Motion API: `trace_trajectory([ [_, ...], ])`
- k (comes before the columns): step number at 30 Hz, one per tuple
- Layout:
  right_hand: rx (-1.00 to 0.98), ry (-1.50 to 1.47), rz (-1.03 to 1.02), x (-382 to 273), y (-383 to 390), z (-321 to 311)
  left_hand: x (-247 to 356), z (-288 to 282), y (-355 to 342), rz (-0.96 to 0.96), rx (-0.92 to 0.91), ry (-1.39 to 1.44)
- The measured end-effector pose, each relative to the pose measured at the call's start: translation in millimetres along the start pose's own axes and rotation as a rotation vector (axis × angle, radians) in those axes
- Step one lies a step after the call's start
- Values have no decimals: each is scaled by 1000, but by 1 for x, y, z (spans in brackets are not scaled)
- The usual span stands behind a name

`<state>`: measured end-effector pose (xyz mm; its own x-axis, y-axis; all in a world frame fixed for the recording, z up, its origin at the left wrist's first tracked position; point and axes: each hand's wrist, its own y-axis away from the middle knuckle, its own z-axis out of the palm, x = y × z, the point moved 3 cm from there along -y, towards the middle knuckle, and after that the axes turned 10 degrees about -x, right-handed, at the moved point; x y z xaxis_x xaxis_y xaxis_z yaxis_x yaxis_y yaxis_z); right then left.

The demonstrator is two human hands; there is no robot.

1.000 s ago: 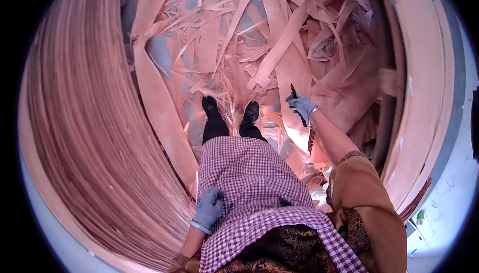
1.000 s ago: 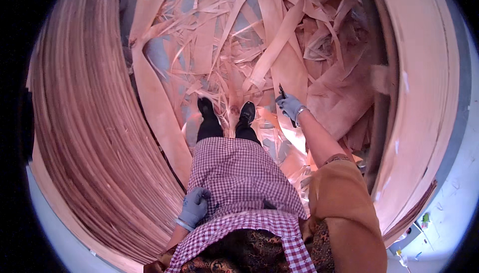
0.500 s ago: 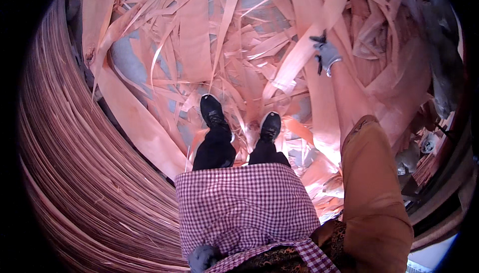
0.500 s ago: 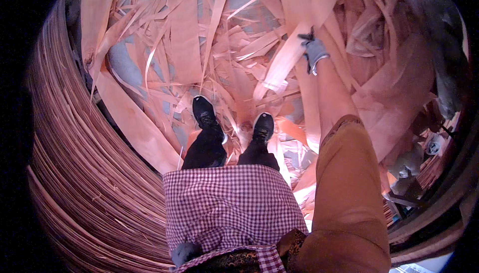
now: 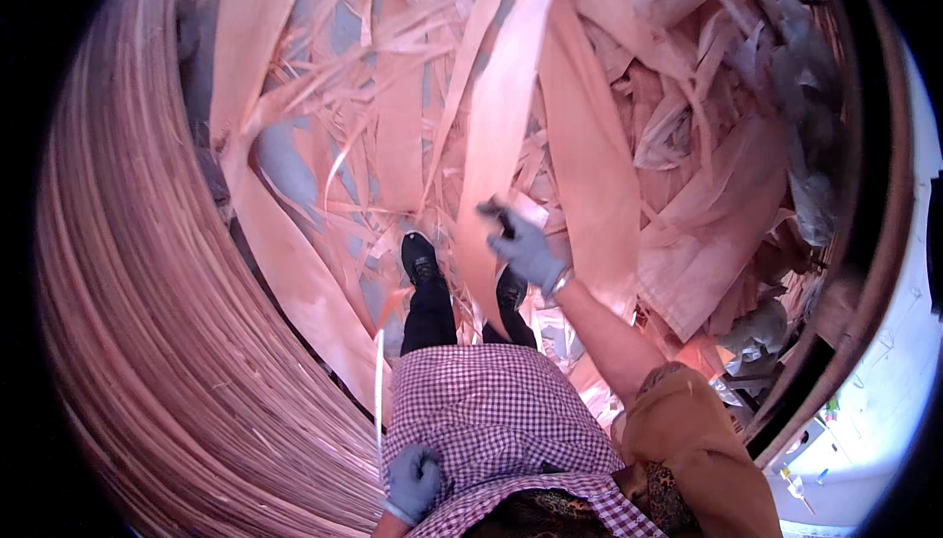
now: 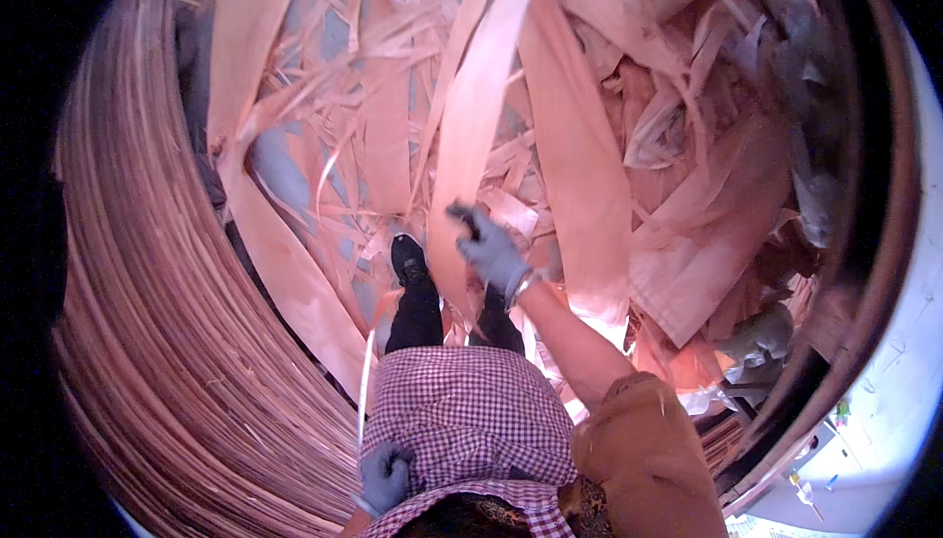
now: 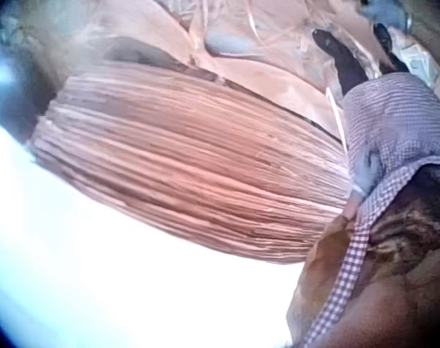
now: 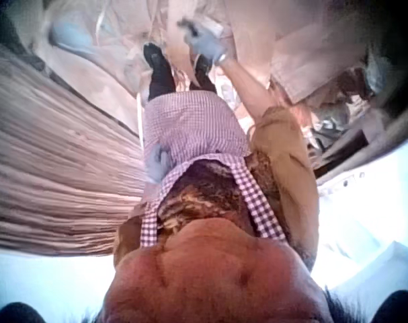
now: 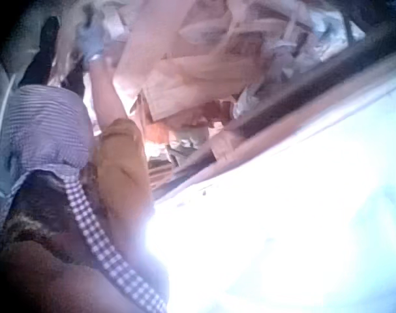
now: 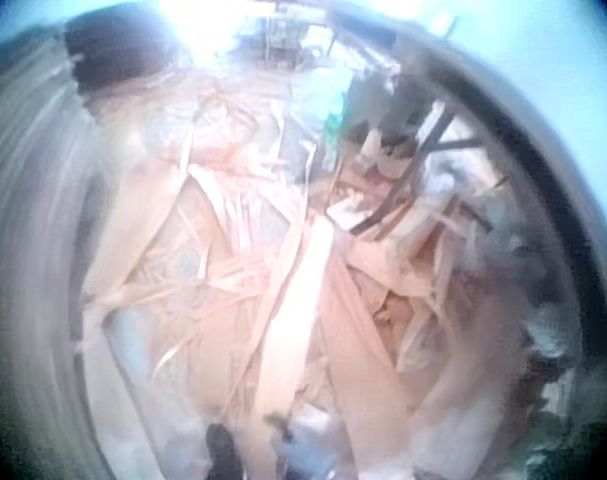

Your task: The person cuts wood veneer sheets using a knife and straight edge, positioning and trimming large sheets on a work table.

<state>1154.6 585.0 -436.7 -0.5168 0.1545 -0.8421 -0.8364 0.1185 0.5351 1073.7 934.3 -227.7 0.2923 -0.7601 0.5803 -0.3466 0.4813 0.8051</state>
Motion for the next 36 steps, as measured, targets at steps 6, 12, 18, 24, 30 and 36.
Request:
trace_trajectory([
  [6,-398,458,-14,-180,70,36,44,-35,10,-101,137,573],
  [12,-590,568,-155,-368,140,50,126,-118,24,56,55,609],
  [18,-913,277,-315,-461,200,66,194,-175,-1,343,-520,1429],
  [24,-905,254,-243,-488,234,20,272,-275,-63,810,-830,1449],
  [30,-683,376,-261,-526,236,-54,437,-381,-55,1413,-369,886],
  [36,-343,396,-150,-559,247,-140,633,-421,-52,1414,63,521],
])
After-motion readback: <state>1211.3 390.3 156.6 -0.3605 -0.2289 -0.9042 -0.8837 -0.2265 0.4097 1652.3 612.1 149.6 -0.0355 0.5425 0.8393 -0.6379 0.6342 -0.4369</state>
